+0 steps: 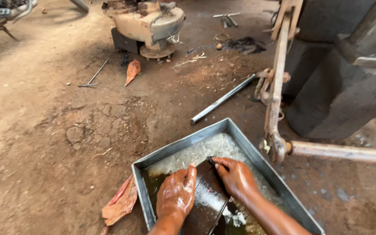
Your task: The person scrubs a circular metal part with a central hole and radial spokes using a dark abrasive pad in a shallow metal tray filled with liquid. The person then scrubs a rectangular metal block in the same tray.
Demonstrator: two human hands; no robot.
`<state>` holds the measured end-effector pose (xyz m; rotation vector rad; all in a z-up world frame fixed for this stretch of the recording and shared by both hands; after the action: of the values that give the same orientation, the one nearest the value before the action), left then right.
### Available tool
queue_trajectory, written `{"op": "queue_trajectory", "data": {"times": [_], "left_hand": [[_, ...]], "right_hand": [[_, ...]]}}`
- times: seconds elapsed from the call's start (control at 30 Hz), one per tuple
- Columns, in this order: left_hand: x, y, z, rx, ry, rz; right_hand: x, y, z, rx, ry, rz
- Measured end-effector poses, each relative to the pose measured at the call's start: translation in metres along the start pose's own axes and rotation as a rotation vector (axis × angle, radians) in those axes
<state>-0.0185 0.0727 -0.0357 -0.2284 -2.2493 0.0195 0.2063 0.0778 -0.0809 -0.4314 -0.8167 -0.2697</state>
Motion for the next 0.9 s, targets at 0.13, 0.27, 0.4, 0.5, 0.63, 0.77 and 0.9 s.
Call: {"op": "queue_trajectory", "data": {"times": [0.13, 0.27, 0.4, 0.5, 0.63, 0.77, 0.9], "left_hand": [[0.001, -0.003, -0.008, -0.032, -0.028, -0.027], [0.002, -0.005, -0.011, -0.012, 0.012, -0.001], [0.007, -0.005, -0.012, -0.001, 0.032, -0.02], [0.001, -0.002, -0.01, 0.038, 0.056, 0.027], [-0.003, 0.0, -0.01, -0.013, 0.084, 0.031], [0.001, 0.001, -0.016, -0.091, 0.073, -0.056], [-0.008, -0.001, -0.009, -0.027, 0.105, 0.027]], "right_hand": [[-0.009, -0.111, 0.033, 0.569, -0.048, -0.123], [0.013, -0.094, 0.023, 0.669, 0.065, -0.227], [-0.015, 0.023, -0.036, -0.141, 0.474, 0.308], [-0.003, 0.023, -0.037, -0.172, 0.119, 0.033], [-0.004, -0.076, 0.017, 0.368, -0.02, -0.311], [0.011, -0.128, 0.051, 0.807, 0.018, -0.334], [0.028, -0.023, 0.001, -0.075, -0.013, -0.028]]}}
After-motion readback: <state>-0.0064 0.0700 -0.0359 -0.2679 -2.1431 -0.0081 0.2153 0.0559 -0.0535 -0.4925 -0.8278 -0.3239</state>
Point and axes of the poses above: each hand's wrist, its own y-axis towards the middle knuckle, its own x-axis out of the back of the hand, z = x × y, the point moved 10 cm from there along y, towards the middle knuckle, and after that the axes turned 11 degrees about -x, right-handed, at the moved point
